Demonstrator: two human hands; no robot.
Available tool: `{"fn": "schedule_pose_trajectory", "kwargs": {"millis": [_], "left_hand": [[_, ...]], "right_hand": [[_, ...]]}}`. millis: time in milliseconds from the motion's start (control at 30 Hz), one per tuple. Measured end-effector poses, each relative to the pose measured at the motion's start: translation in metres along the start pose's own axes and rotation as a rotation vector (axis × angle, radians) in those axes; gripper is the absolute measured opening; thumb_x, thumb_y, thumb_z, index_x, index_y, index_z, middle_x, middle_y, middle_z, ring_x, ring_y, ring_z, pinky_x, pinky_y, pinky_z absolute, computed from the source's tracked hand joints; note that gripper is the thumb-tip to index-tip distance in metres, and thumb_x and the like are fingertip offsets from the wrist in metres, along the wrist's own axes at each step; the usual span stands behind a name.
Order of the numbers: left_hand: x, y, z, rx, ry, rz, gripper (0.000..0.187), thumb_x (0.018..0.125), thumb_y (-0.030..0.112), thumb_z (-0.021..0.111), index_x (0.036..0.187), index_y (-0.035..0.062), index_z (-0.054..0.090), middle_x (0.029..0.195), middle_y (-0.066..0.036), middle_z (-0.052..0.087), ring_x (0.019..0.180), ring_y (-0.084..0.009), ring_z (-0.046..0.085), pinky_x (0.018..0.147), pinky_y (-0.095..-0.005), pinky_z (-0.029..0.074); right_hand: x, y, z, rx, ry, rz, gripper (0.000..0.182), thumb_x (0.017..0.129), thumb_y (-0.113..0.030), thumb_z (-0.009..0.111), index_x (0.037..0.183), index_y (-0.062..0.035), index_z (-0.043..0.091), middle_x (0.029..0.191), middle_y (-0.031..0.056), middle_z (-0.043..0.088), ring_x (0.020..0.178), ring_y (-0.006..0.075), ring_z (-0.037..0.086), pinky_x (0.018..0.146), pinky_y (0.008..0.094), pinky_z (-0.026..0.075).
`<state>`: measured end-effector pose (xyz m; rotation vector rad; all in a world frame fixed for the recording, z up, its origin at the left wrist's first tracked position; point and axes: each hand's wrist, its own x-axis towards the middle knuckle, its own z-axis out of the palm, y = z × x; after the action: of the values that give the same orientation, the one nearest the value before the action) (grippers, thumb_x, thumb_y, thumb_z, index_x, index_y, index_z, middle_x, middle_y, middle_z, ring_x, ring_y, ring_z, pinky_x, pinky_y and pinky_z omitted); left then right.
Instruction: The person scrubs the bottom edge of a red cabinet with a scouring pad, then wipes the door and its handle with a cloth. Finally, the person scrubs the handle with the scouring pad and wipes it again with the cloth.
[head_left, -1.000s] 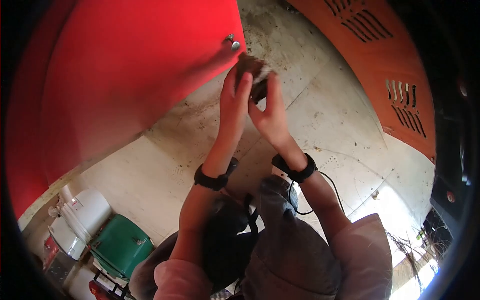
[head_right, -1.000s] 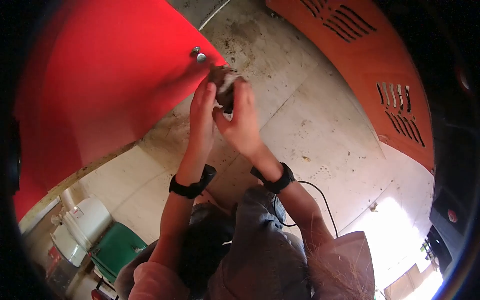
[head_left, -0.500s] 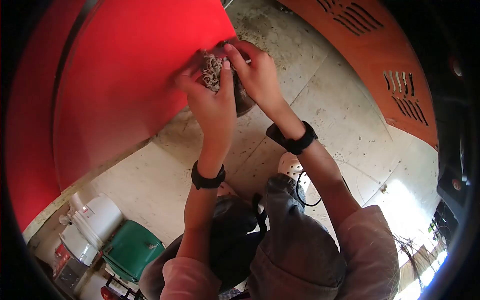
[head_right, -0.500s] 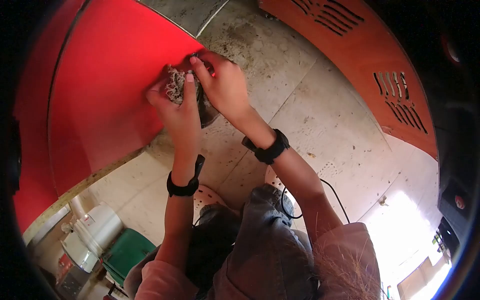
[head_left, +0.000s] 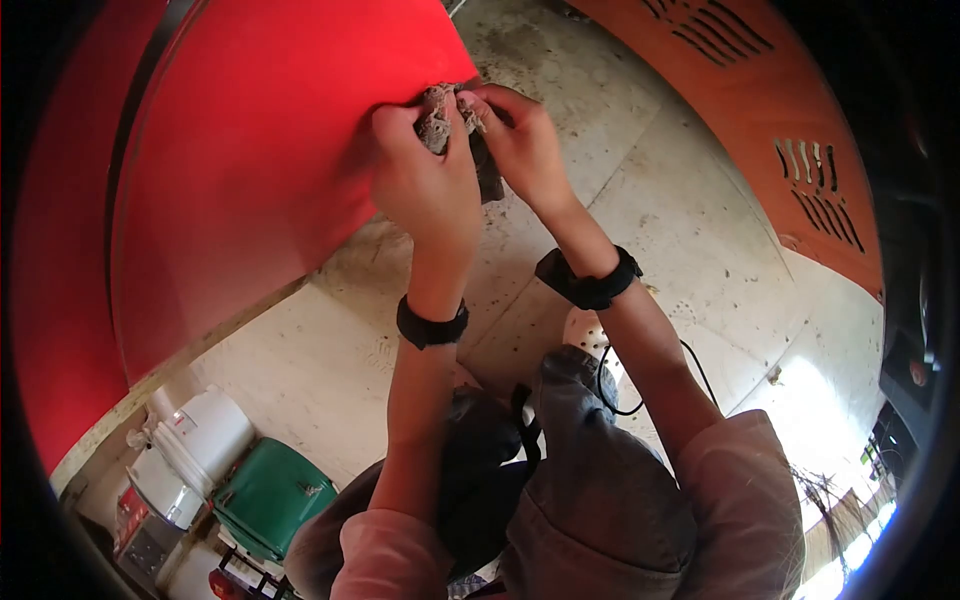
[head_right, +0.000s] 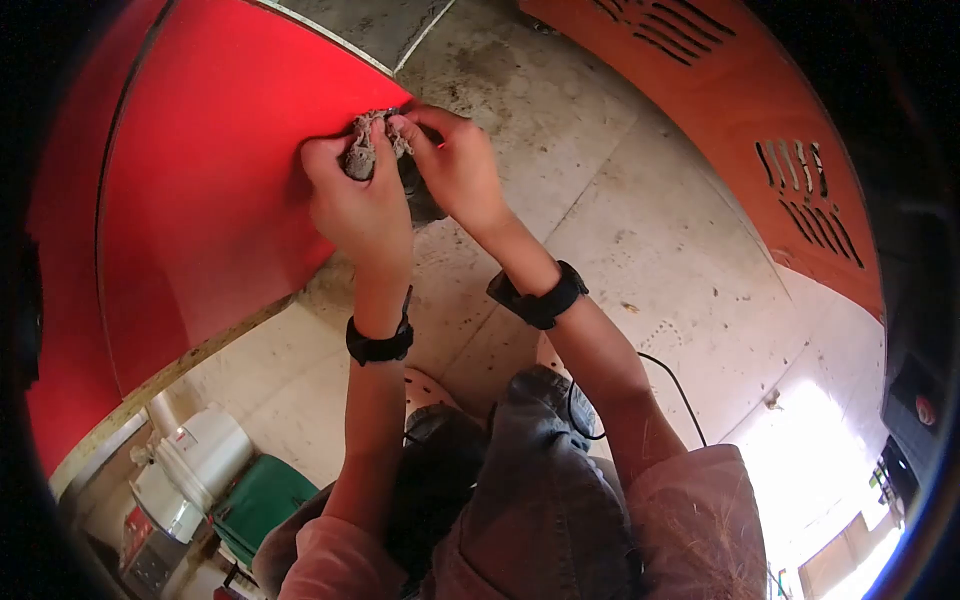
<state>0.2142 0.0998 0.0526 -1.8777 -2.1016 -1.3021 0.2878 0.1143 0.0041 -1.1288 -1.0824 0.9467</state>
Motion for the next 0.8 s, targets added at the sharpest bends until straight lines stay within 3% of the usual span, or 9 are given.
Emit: {"fn": "schedule_pose_trajectory", "kwargs": {"millis": [167,267,300,367,467,567,667,700,800], "left_hand": [[0.004,-0.002,-0.001,0.132,-0.044,0.050,0.024,0.077,0.025,0.065,0.078,0.0091,0.047,0.066,-0.008,0.057,0.058,-0.0295,0.057,0.049,-0.0365,0.043],[-0.004,-0.019,0.000,0.249,-0.100,0.045,0.021,0.078,0.024,0.064,0.079,0.0103,0.048,0.065,-0.008,0.057,0.058,-0.0298,0.057,0.050,-0.0372,0.043],[-0.010,-0.028,0.002,0.292,-0.121,0.045,0.021,0.078,0.024,0.064,0.080,0.0107,0.048,0.065,-0.008,0.056,0.058,-0.0301,0.057,0.050,-0.0374,0.044],[-0.020,-0.041,-0.001,0.208,-0.145,-0.003,0.020,0.078,0.022,0.063,0.083,0.0095,0.048,0.065,-0.009,0.056,0.060,-0.0300,0.058,0.053,-0.0364,0.045],[-0.023,-0.042,-0.008,0.007,-0.071,0.012,0.019,0.077,0.016,0.065,0.085,0.0046,0.051,0.068,-0.011,0.058,0.064,-0.0274,0.060,0.059,-0.0327,0.047],[-0.010,-0.014,-0.013,-0.152,-0.031,0.038,0.015,0.077,0.011,0.066,0.083,0.0025,0.055,0.069,-0.011,0.059,0.064,-0.0239,0.060,0.060,-0.0301,0.047],[-0.001,-0.006,-0.007,-0.128,-0.017,0.123,0.011,0.076,0.009,0.066,0.081,0.0027,0.058,0.069,-0.009,0.060,0.063,-0.0213,0.060,0.059,-0.0284,0.047],[-0.001,-0.008,-0.005,-0.067,-0.010,0.179,0.011,0.076,0.009,0.066,0.082,0.0032,0.059,0.069,-0.009,0.060,0.063,-0.0209,0.060,0.058,-0.0281,0.047],[-0.003,-0.016,0.001,0.064,0.036,0.309,0.011,0.075,0.012,0.066,0.084,0.0086,0.061,0.068,-0.007,0.056,0.058,-0.0222,0.056,0.048,-0.0312,0.043]], "right_hand": [[0.003,-0.011,-0.004,-0.105,-0.046,0.067,0.024,0.083,-0.024,0.060,0.087,-0.0008,0.063,0.063,0.0133,0.058,0.051,0.0191,0.051,0.051,0.0289,0.041],[0.004,-0.005,-0.005,0.003,-0.071,0.097,0.027,0.083,-0.028,0.060,0.088,-0.0019,0.064,0.062,0.0115,0.059,0.051,0.0194,0.052,0.052,0.0283,0.042],[0.004,-0.007,-0.007,-0.053,-0.094,0.112,0.027,0.083,-0.027,0.061,0.088,-0.0003,0.064,0.065,0.0092,0.060,0.056,0.0160,0.053,0.055,0.0267,0.043],[0.005,-0.010,-0.014,-0.169,-0.139,0.144,0.027,0.084,-0.024,0.061,0.089,0.0029,0.063,0.069,0.0045,0.062,0.064,0.0090,0.054,0.062,0.0234,0.044],[0.007,-0.004,-0.018,-0.105,-0.187,0.142,0.028,0.083,-0.024,0.062,0.091,0.0027,0.063,0.072,0.0058,0.063,0.067,0.0093,0.055,0.064,0.0238,0.045],[0.006,-0.023,-0.021,0.021,-0.239,0.287,0.025,0.084,-0.021,0.061,0.092,0.0028,0.063,0.077,0.0073,0.064,0.071,0.0087,0.055,0.066,0.0236,0.045],[0.003,-0.010,-0.020,-0.133,-0.188,0.165,0.021,0.085,-0.016,0.059,0.094,0.0027,0.063,0.079,0.0077,0.065,0.072,0.0072,0.054,0.066,0.0230,0.044],[0.002,-0.006,-0.018,-0.128,-0.157,0.082,0.018,0.085,-0.012,0.058,0.095,0.0024,0.063,0.077,0.0068,0.065,0.070,0.0059,0.052,0.065,0.0226,0.044],[0.002,0.000,-0.015,-0.064,-0.093,0.048,0.017,0.080,-0.018,0.063,0.086,-0.0020,0.066,0.059,0.0107,0.056,0.051,0.0102,0.042,0.050,0.0258,0.040]]}}
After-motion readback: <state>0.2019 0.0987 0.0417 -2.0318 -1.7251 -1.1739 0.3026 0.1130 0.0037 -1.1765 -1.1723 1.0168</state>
